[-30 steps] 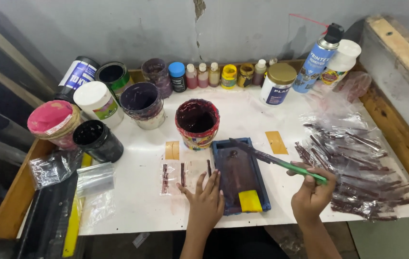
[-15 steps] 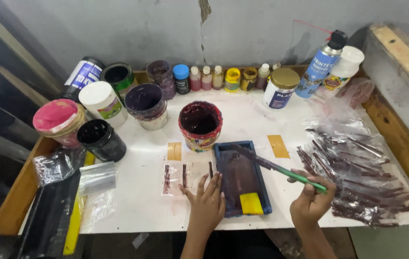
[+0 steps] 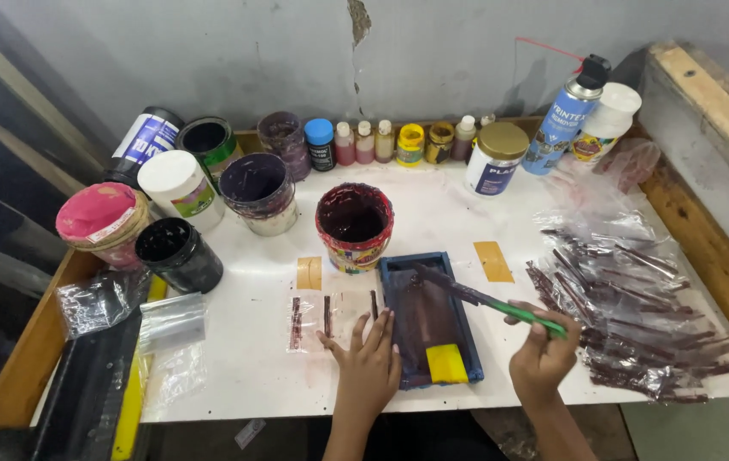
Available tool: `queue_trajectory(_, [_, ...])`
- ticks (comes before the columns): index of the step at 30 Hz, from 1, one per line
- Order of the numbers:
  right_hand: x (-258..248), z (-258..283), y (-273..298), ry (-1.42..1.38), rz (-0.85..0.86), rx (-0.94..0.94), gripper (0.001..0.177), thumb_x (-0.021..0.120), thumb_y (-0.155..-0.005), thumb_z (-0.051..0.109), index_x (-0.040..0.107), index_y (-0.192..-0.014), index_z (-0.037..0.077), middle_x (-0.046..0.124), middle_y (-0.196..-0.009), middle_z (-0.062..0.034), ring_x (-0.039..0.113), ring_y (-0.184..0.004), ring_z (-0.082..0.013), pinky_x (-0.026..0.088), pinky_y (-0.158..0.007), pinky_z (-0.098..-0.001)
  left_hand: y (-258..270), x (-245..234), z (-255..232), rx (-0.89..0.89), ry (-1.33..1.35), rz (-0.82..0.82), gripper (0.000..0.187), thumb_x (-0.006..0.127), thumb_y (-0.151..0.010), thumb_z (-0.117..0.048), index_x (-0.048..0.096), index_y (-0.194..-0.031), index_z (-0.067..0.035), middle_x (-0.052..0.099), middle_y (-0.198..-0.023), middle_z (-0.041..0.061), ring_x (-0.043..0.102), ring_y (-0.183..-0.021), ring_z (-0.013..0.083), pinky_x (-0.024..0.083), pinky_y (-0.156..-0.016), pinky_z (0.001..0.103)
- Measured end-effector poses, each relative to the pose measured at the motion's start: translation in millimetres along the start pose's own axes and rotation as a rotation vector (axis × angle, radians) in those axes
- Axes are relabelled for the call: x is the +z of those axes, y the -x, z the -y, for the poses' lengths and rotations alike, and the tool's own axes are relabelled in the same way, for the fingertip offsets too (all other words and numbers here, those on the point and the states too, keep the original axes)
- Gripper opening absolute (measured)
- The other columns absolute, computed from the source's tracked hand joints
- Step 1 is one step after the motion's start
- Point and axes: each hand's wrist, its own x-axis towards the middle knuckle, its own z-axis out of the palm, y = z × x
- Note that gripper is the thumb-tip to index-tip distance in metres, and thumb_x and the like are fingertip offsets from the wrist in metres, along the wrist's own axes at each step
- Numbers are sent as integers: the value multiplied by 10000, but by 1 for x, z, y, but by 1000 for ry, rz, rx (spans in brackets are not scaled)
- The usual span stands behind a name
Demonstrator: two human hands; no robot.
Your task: The person uses a yellow sponge to spread dark purple paint evenly across a blue rectangular tray. They then use a green spatula to scoop more paint from a container and add it to the tray, continuing to spread the mixture with the sponge.
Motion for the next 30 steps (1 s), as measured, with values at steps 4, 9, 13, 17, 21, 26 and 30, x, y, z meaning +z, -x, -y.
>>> queue_trajectory(4, [4,13,-5,-46,57,58,61,387,-1125,49,424,-1174,49,722,-1072,-240,733,-789,-265,590,-760,-317,2,-7,-2,-9,7,33,561,444,-978,-359,478,-1503,-165,467,-1553,-51,370,-1411,254,16,-941,959])
queue_trajectory(9, [-1,2,-8,-75,-3,5,103,390,-1150,-2,403,-1244,37,712,-1043,-193,763,-892,-256,661,-678,-238,-1,-4,-1,-8,18,33,546,438,-987,-355,488,-1495,-160,451,-1567,-43,351,-1432,260,28,-936,959])
queue_trajectory(13, [3,9,-11,-50,104,-8,152,426,-1092,-69,433,-1219,14,731,-1068,-218,767,-874,-258,667,-722,-261,-3,-6,-2,-24,16,54,550,443,-981,-361,483,-1497,-177,444,-1572,-48,356,-1428,261,36,-941,961])
queue_trajectory(17, [4,15,-11,-96,29,51,78,412,-1119,51,432,-1193,36,711,-1081,-240,752,-845,-282,619,-734,-303,0,-3,-1,-7,-7,25,553,449,-975,-361,499,-1489,-163,449,-1570,-50,368,-1420,261,66,-931,960])
queue_trajectory(21, [2,16,-17,-26,119,25,143,420,-1088,-58,440,-1203,25,735,-1069,-201,766,-834,-236,644,-669,-228,2,2,0,-3,-37,24,559,413,-991,-390,472,-1506,-182,432,-1579,-47,357,-1426,254,51,-944,956])
queue_trajectory(26, [1,18,-18,-175,-102,45,87,400,-1156,65,405,-1237,35,669,-1084,-233,730,-992,-323,667,-747,-344,1,-4,-2,-11,-21,54,570,417,-992,-382,446,-1523,-176,423,-1586,-48,351,-1430,264,59,-936,959])
queue_trajectory(30, [1,22,-26,-370,-292,426,142,366,-1180,16,360,-1296,98,533,-1227,-186,650,-1061,-318,636,-825,-402,0,-1,-1,-11,-5,42,566,407,-1003,-382,431,-1531,-178,420,-1587,-45,349,-1429,257,22,-946,951])
